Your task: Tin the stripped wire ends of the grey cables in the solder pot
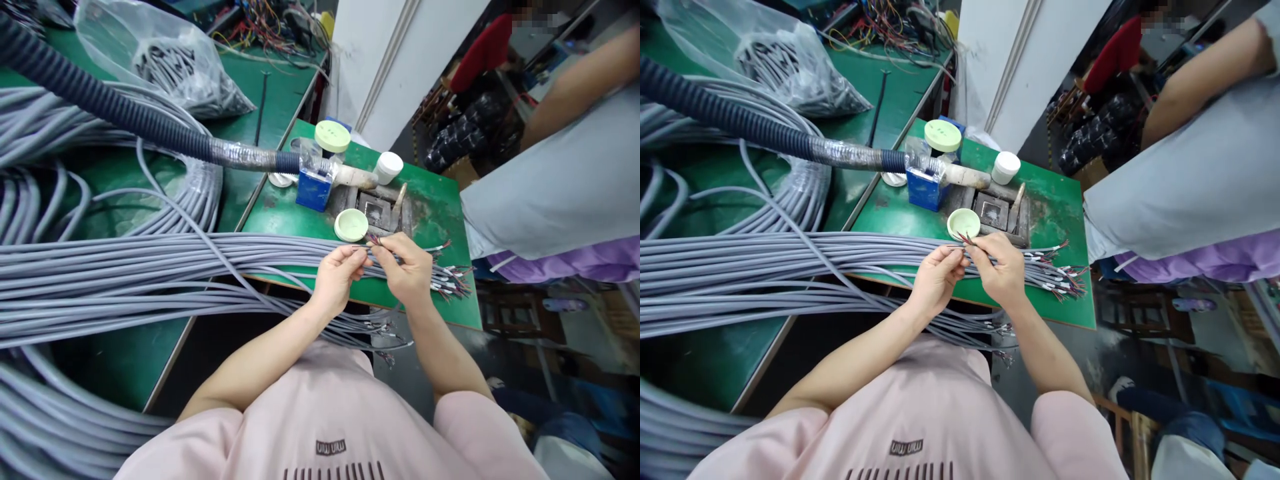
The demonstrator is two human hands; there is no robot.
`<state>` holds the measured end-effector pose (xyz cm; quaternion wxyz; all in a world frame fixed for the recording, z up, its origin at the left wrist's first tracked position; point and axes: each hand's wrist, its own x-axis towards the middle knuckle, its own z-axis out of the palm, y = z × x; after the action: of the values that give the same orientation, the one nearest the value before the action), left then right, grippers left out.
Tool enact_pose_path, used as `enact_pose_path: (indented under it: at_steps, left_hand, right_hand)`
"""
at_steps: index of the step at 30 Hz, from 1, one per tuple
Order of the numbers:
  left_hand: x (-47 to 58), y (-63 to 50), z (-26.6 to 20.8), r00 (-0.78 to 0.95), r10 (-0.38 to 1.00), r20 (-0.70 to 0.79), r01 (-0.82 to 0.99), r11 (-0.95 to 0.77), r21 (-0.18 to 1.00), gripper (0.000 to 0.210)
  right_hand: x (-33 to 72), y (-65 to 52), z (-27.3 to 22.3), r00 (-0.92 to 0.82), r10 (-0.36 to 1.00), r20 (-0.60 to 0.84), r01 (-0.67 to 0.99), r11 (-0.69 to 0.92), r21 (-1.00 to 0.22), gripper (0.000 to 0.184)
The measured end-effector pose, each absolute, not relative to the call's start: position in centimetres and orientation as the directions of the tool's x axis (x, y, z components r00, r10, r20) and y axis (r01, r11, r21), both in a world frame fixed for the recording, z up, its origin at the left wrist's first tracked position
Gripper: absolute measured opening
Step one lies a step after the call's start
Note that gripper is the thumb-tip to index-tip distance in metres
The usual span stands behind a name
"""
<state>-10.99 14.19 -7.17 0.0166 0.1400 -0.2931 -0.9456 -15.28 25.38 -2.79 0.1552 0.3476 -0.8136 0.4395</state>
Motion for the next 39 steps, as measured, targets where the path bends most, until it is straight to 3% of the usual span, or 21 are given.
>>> enact_pose_path:
  at_steps: [3,6,8,10,13,16,23,28,33,39]
  left_hand:
    - [-11.0,14.7,-7.3,-0.962,-0.059,-0.266,-0.096,-0.84,0.534,0.037]
    - [-10.5,14.3,-7.9,-0.979,-0.076,-0.188,-0.08,-0.706,0.703,0.032]
    - [-9.8,13.5,-8.5,-0.986,-0.163,-0.047,0.035,-0.468,0.883,0.024]
    - [-9.0,12.4,-9.3,-0.95,-0.252,0.182,0.212,-0.096,0.973,0.013]
    - [-8.1,10.7,-10.6,-0.846,-0.243,0.475,0.368,0.377,0.85,0.009]
    - [-7.9,9.6,-11.6,-0.803,-0.217,0.555,0.357,0.572,0.739,0.009]
    - [-8.5,9.4,-12.6,-0.818,-0.177,0.547,0.308,0.669,0.677,0.009]
    - [-8.5,9.5,-12.6,-0.825,-0.172,0.538,0.299,0.674,0.675,0.009]
    - [-8.7,9.6,-13.1,-0.811,-0.153,0.565,0.324,0.686,0.652,0.009]
    - [-9.0,9.7,-13.7,-0.792,-0.123,0.599,0.347,0.715,0.606,0.012]
  right_hand:
    - [-16.2,25.1,-3.0,-0.73,-0.402,0.553,-0.683,0.397,-0.613,0.012]
    - [-18.6,24.8,-3.1,-0.75,-0.462,0.473,-0.662,0.534,-0.527,0.018]
    - [-20.7,24.5,-3.4,-0.76,-0.528,0.379,-0.65,0.628,-0.428,0.021]
    - [-22.5,24.0,-3.7,-0.773,-0.573,0.272,-0.634,0.702,-0.323,0.024]
    - [-24.3,23.1,-4.4,-0.787,-0.604,0.123,-0.617,0.765,-0.184,0.025]
    - [-25.0,22.3,-5.0,-0.784,-0.619,0.035,-0.62,0.78,-0.085,0.025]
    - [-25.3,21.5,-5.6,-0.782,-0.622,-0.038,-0.623,0.782,0.034,0.028]
    - [-25.7,22.9,-4.1,-0.782,-0.623,0.019,-0.623,0.782,-0.01,0.028]
    - [-28.5,26.4,-2.1,-0.905,-0.414,0.099,-0.418,0.908,-0.029,0.027]
    - [-32.3,27.9,-3.4,-0.967,-0.253,0.019,-0.251,0.965,0.068,0.025]
